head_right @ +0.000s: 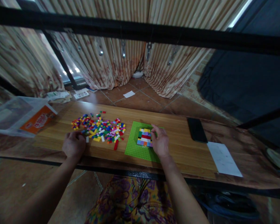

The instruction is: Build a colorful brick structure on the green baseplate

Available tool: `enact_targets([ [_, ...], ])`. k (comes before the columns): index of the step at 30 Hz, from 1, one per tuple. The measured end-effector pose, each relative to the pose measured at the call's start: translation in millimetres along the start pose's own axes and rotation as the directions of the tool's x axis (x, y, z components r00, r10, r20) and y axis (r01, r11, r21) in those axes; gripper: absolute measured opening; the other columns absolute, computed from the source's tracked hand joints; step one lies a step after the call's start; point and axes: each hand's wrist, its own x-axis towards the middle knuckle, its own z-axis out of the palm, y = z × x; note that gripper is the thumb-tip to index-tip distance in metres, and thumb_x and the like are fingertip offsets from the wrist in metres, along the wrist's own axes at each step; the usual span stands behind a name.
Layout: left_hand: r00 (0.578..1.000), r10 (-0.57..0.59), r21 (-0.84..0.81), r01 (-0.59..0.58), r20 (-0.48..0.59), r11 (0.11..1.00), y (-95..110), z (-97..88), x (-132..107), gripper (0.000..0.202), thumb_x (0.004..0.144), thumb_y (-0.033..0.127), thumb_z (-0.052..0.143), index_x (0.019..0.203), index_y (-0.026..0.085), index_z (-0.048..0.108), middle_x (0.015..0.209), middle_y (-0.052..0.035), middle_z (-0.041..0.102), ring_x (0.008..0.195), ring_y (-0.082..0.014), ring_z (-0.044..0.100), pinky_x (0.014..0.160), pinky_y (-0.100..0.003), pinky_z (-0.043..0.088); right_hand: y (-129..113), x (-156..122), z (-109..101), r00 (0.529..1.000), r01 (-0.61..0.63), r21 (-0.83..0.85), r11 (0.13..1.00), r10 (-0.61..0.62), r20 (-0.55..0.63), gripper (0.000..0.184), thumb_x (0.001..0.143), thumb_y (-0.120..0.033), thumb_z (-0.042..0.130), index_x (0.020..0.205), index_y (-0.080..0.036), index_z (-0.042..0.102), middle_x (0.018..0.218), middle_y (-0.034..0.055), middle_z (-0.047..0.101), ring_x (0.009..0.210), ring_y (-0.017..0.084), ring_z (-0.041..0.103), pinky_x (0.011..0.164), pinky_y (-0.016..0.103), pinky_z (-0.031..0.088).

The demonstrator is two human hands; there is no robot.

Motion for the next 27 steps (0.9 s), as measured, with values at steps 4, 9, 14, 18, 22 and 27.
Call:
enact_targets([
  [4,1.000,-0.023,0.005,0.023,0.020,1.000,3.3,-3.1,-1.2,0.026,0.084,0.025,0.049,0.101,0.020,0.069,0.112,-0.0103,0.062,0.095,-0.0252,0.058,0.076,-0.034,0.046,1.1,0.7,-1.7,0.999,0.039,-0.023,0.999,-0.039,-0.007,0.032,0.088,-0.027,0.052,0.117,-0.024,0.065,0.088,0.0049,0.069,0.089,0.023,0.062,0.090,0.044,0.048],
  [9,0.999,-0.025,0.009,0.025,0.021,1.000,5.3,-5.0,-2.2,0.026,0.084,0.025,0.049,0.100,0.020,0.068,0.111,-0.0102,0.061,0.095,-0.0249,0.058,0.076,-0.034,0.046,7.7,-3.0,-2.7,0.998,0.053,-0.034,0.998,-0.054,-0.022,0.032,0.089,-0.029,0.051,0.117,-0.021,0.064,0.087,0.0046,0.069,0.089,0.022,0.062,0.090,0.043,0.048],
  [14,1.000,-0.001,-0.005,0.001,0.000,1.000,2.8,-3.0,-2.0,0.026,0.084,0.026,0.048,0.099,0.020,0.069,0.109,-0.0103,0.062,0.096,-0.0254,0.058,0.077,-0.034,0.046,5.7,-4.1,-2.0,0.999,0.040,-0.024,0.999,-0.039,0.009,0.033,0.089,-0.028,0.050,0.119,-0.021,0.063,0.087,0.0051,0.069,0.089,0.022,0.061,0.089,0.042,0.048],
  [18,1.000,0.004,-0.005,-0.004,-0.005,1.000,0.8,-0.5,-1.2,0.026,0.084,0.025,0.048,0.098,0.020,0.069,0.110,-0.0106,0.062,0.096,-0.0254,0.058,0.077,-0.034,0.046,-0.5,-1.2,-0.7,0.999,0.027,0.008,1.000,-0.027,0.033,0.032,0.089,-0.028,0.050,0.117,-0.022,0.065,0.088,0.0051,0.069,0.089,0.022,0.061,0.089,0.043,0.048],
  [22,1.000,-0.006,0.005,0.006,-0.003,1.000,0.7,0.0,-0.9,0.025,0.084,0.025,0.048,0.098,0.020,0.069,0.110,-0.0106,0.061,0.095,-0.0253,0.058,0.076,-0.034,0.046,-2.2,-0.2,-0.1,1.000,-0.007,0.042,0.999,0.006,0.012,0.031,0.087,-0.028,0.052,0.115,-0.022,0.065,0.088,0.0048,0.070,0.090,0.022,0.062,0.091,0.044,0.048],
  [27,1.000,-0.007,0.016,0.007,0.007,1.000,1.2,-0.6,-0.7,0.026,0.084,0.025,0.049,0.100,0.020,0.069,0.110,-0.0105,0.062,0.096,-0.0256,0.059,0.076,-0.034,0.046,2.3,-3.7,0.6,1.000,-0.007,0.071,0.997,0.008,-0.014,0.031,0.088,-0.030,0.053,0.115,-0.021,0.065,0.088,0.0045,0.071,0.090,0.022,0.064,0.091,0.044,0.049],
])
